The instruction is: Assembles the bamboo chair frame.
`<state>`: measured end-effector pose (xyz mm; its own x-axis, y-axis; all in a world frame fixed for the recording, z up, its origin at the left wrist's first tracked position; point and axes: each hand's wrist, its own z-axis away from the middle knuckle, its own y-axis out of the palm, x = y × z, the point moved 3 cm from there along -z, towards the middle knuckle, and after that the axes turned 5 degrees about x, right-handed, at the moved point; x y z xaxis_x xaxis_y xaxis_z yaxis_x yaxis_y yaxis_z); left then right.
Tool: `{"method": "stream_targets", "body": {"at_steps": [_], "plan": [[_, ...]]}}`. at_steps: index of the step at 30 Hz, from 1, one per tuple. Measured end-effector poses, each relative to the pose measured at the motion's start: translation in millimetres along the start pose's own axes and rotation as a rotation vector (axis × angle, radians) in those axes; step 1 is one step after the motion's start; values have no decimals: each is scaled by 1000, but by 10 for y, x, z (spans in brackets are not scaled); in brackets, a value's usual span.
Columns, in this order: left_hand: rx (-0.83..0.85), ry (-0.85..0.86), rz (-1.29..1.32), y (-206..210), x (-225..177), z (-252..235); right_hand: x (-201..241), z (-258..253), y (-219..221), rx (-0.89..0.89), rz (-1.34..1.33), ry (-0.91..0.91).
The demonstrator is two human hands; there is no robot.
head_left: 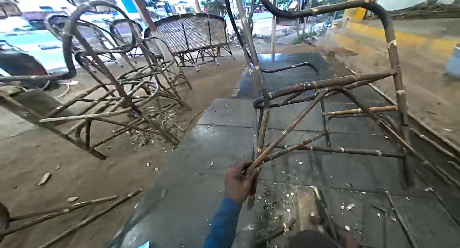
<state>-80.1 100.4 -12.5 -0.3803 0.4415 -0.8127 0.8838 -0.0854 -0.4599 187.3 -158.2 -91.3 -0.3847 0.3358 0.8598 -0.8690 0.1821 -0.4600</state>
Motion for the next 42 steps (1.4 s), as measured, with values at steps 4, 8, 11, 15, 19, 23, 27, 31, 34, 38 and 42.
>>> {"method": "stream_targets", "body": {"at_steps": [4, 8, 11, 15, 19, 23, 27, 31, 34, 38, 42], "plan": [[46, -4, 33, -27, 20, -74, 255, -600, 304, 206, 55, -209], [159, -28, 90, -108, 59, -120, 763, -986, 461, 575, -106, -254], [159, -28, 122, -102, 84, -56, 956, -1261, 415, 749, -87, -200], [129, -15, 131, -86, 122, -8, 949, -1513, 248, 846, -21, -150], [88, -7, 138, -77, 90, 17, 1036, -1677, 178, 892, 25, -156], [85, -13, 152, -82, 74, 0, 1051, -1850, 127, 906, 165, -220], [82, -21, 133, -88, 39, -41, 1232, -1942, 31, 924, 283, -288], [83, -22, 144, -92, 17, -56, 1315, -2007, -3, 1035, 227, -173], [106, -17, 159, -99, 30, -78, 1276, -1997, 99, 1035, 209, -116], [123, -77, 174, -105, 36, -100, 1074, -1894, 341, 849, 269, -10], [80, -77, 161, -60, -37, -75, 617, -1548, 686, 619, 423, -14]]}}
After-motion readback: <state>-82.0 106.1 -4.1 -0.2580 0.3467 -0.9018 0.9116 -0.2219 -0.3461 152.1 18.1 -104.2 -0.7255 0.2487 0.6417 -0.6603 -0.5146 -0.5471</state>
